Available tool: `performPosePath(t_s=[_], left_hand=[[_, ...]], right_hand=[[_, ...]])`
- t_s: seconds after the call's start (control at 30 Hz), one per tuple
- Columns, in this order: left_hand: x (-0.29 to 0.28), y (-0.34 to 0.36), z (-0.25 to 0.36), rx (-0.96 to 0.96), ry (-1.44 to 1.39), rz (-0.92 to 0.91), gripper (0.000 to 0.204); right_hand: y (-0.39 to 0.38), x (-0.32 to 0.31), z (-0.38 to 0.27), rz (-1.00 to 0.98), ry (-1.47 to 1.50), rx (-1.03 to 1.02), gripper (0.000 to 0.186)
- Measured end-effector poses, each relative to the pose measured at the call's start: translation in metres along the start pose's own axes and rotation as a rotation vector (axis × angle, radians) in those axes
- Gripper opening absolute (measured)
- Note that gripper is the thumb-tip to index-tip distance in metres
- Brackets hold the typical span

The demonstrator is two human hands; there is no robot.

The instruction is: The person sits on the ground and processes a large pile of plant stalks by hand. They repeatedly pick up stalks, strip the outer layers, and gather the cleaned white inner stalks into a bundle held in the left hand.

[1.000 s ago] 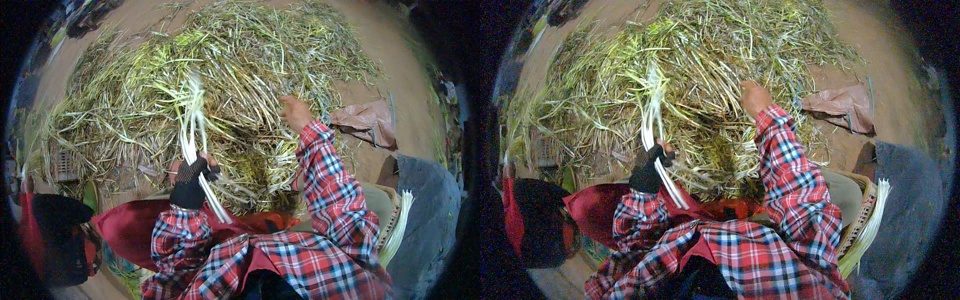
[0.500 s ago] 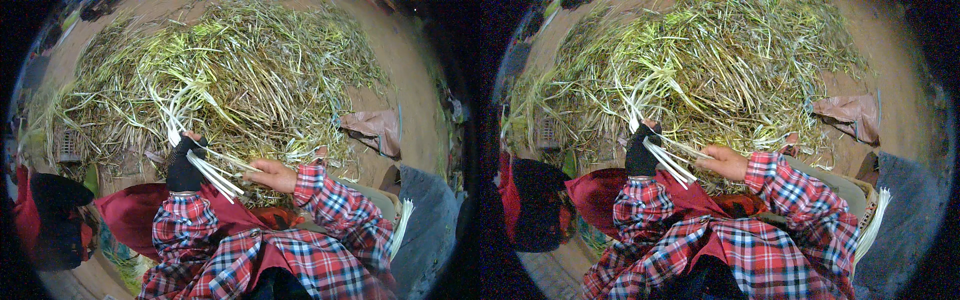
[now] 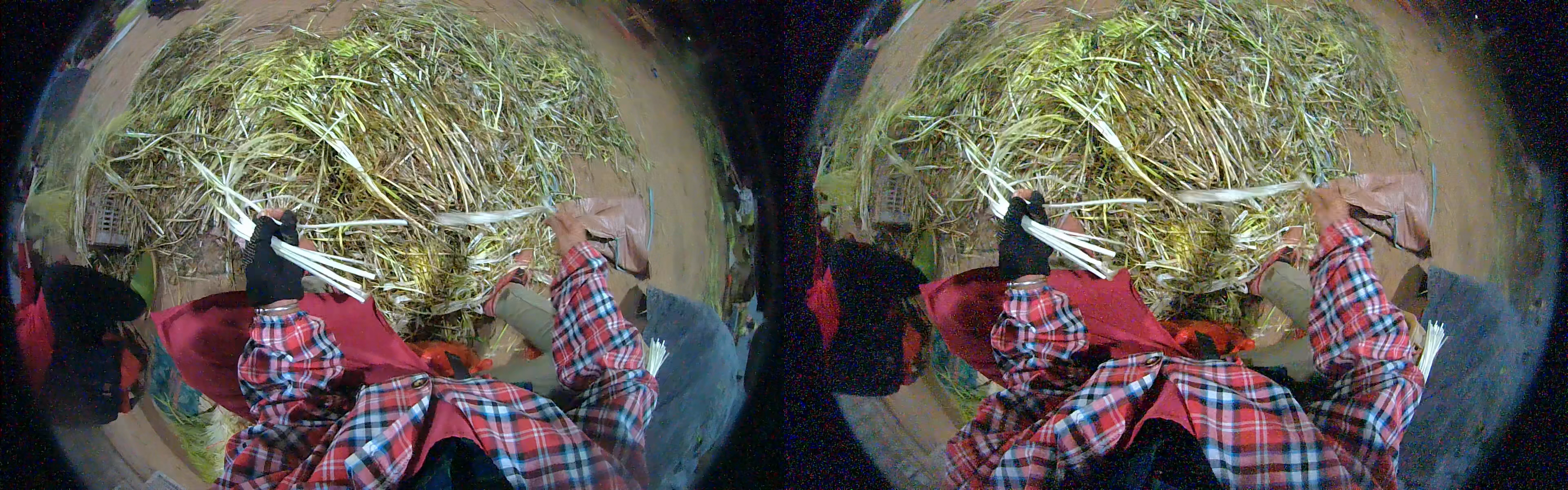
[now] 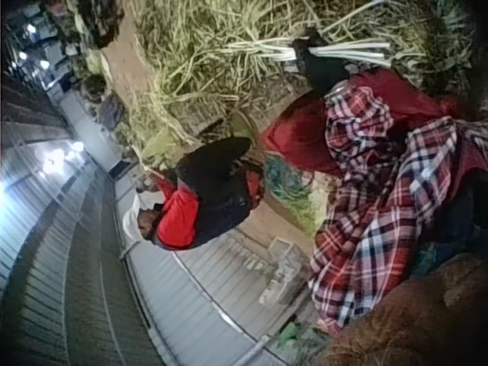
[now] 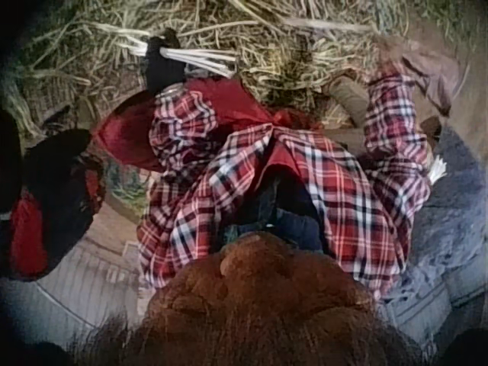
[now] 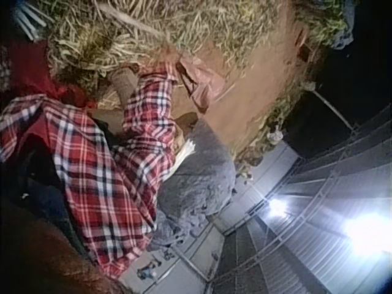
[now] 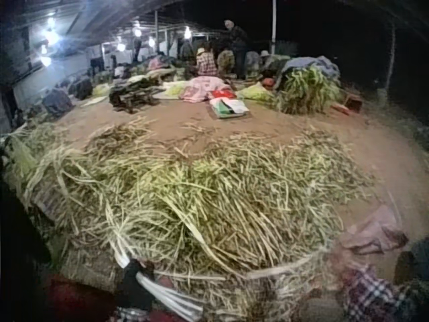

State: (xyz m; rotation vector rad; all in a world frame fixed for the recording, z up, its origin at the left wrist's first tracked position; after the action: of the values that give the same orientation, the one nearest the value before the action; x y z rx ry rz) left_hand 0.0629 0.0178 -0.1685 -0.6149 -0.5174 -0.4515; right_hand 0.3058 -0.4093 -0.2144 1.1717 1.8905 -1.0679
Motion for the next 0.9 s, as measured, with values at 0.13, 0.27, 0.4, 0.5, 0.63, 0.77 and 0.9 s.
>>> performPosePath(t_s=[0.13,0.27,0.4,0.5,0.63,0.77,0.9], left_hand=[[0.005,0.001,-0.003,-0.016,0.006,-0.067,0.017],[0.007,0.006,-0.016,-0.021,-0.001,-0.123,0.016],[0.001,0.014,-0.026,-0.074,-0.079,-0.075,0.018],[-0.006,0.02,-0.029,-0.171,-0.277,-0.043,0.015],[-0.016,0.025,-0.025,-0.225,-0.418,-0.016,0.011],[-0.011,0.022,-0.021,-0.253,-0.421,-0.101,0.007],[-0.006,0.014,0.004,-0.07,-0.279,-0.086,0.009]], right_hand=[[-0.009,-0.007,0.043,-0.149,-0.503,0.383,0.042],[-0.017,0.026,-0.046,-0.251,-0.409,-0.069,0.046],[-0.041,0.064,-0.168,-0.358,0.151,-0.742,0.043],[-0.061,0.111,-0.225,-0.898,0.85,-0.491,0.055],[-0.118,0.152,-0.261,-1.419,1.036,-0.338,0.066],[-0.11,0.156,-0.217,-1.306,0.861,-0.257,0.028],[-0.054,0.163,-0.141,-1.125,0.735,0.029,0.023]])
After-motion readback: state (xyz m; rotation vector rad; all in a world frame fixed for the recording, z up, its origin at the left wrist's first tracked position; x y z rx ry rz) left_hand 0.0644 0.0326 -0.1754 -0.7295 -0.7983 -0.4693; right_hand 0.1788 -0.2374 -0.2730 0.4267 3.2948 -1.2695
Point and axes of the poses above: each hand's wrist, its own y-axis towards the middle knuckle, its own x-axis out of the palm, z = x × y, the point moved 5 cm from there along y, towards the middle knuckle, and after that the axes turned 3 degrees about x, right-handed, at the moved point
